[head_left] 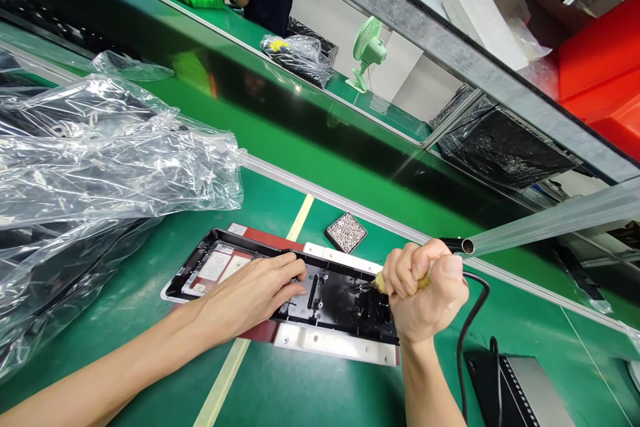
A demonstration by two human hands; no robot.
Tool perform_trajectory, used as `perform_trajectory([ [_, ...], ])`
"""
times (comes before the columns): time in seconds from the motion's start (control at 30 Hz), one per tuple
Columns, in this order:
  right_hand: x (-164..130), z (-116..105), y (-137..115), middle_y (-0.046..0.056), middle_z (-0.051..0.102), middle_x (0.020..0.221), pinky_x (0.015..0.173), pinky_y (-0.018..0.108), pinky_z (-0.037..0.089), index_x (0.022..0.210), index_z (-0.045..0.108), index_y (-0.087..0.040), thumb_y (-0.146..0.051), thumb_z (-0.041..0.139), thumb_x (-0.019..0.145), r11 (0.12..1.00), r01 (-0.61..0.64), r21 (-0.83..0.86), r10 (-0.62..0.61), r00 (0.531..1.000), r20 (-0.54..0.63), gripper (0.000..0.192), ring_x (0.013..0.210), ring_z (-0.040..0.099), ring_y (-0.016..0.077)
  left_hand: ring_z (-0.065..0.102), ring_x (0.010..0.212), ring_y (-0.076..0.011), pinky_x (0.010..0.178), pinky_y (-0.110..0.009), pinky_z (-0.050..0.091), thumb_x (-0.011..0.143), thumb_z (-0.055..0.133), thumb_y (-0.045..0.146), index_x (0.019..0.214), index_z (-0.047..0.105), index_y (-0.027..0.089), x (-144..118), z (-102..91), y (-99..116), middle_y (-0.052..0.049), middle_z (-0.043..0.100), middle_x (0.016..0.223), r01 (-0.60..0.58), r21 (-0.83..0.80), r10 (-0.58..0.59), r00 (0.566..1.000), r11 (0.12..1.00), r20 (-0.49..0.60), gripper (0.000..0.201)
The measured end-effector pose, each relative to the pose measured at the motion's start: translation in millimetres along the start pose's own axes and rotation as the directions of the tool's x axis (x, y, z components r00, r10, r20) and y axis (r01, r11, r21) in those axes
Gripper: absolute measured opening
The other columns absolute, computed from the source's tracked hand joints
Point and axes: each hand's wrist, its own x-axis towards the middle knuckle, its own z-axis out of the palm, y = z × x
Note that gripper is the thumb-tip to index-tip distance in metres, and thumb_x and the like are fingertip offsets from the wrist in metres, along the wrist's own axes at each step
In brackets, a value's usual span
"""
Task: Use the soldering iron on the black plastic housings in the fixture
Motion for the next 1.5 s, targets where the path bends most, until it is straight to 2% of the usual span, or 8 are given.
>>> perform_trajectory([
  [0.5,1.6,-5.9,1.1,-0.009,0.031,0.046,0.034,0.018,0.03,0.063,0.045,-0.021,-0.041,0.051,0.099,1.0,0.013,-0.007,-0.013,1.0,0.019,0.042,0.037,0.027,0.0063,0.058,0.073,-0.0149,0.065,-0.028,0.036,0.104,0.044,0.032,0.098,0.056,0.023,0.4,1.1,-0.3,0.0,0.061,0.097,-0.01,0.02,0.01,1.0,1.0,-0.011,0.016],
  [0.73,3.1,-9.5,-1.8,-0.008,0.035,0.046,0.034,0.02,0.034,0.064,0.047,-0.021,-0.042,0.05,0.099,1.0,-0.013,-0.012,0.014,0.997,0.072,0.041,0.037,0.03,0.0072,0.059,0.073,-0.0146,0.065,-0.027,0.038,0.104,0.045,0.033,0.098,0.058,0.023,0.6,3.3,-3.1,0.0,0.062,0.096,-0.033,-0.001,0.033,0.998,0.999,-0.054,0.017],
  [0.93,6.3,-15.0,-6.5,-0.007,0.039,0.048,0.037,0.022,0.039,0.064,0.049,-0.021,-0.04,0.05,0.098,0.996,-0.091,0.003,0.089,0.979,0.183,0.039,0.039,0.033,0.0084,0.058,0.073,-0.0148,0.066,-0.027,0.037,0.104,0.044,0.032,0.099,0.057,0.023,1.3,3.0,-2.9,0.0,0.062,0.097,-0.022,-0.004,0.022,0.999,1.0,-0.034,0.016],
  [1.07,12.5,-25.0,-10.6,-0.007,0.042,0.05,0.043,0.028,0.047,0.066,0.051,-0.021,-0.038,0.049,0.097,0.983,-0.179,0.037,0.158,0.935,0.318,0.035,0.04,0.037,0.01,0.058,0.075,-0.0151,0.067,-0.028,0.037,0.104,0.044,0.033,0.099,0.056,0.023,1.0,1.9,-1.6,0.0,0.062,0.099,-0.003,-0.012,0.003,1.0,1.0,-0.01,0.016],
  [1.23,18.6,-34.3,-13.6,-0.007,0.042,0.049,0.05,0.034,0.053,0.066,0.052,-0.022,-0.036,0.049,0.095,0.977,-0.208,0.045,0.166,0.879,0.447,0.033,0.041,0.041,0.0117,0.059,0.074,-0.0152,0.066,-0.028,0.038,0.104,0.044,0.033,0.097,0.058,0.023,0.7,1.1,-0.4,-0.001,0.062,0.098,-0.015,-0.015,0.014,1.0,1.0,-0.024,0.019],
  [1.5,19.8,-35.0,-13.6,-0.006,0.047,0.055,0.053,0.035,0.056,0.072,0.056,-0.021,-0.039,0.049,0.1,0.987,-0.159,-0.018,0.151,0.895,0.42,0.034,0.045,0.046,0.0114,0.058,0.075,-0.0154,0.067,-0.028,0.035,0.104,0.045,0.032,0.099,0.056,0.024,1.1,2.0,-1.7,0.001,0.061,0.099,-0.002,-0.004,0.002,1.0,1.0,-0.005,0.014],
])
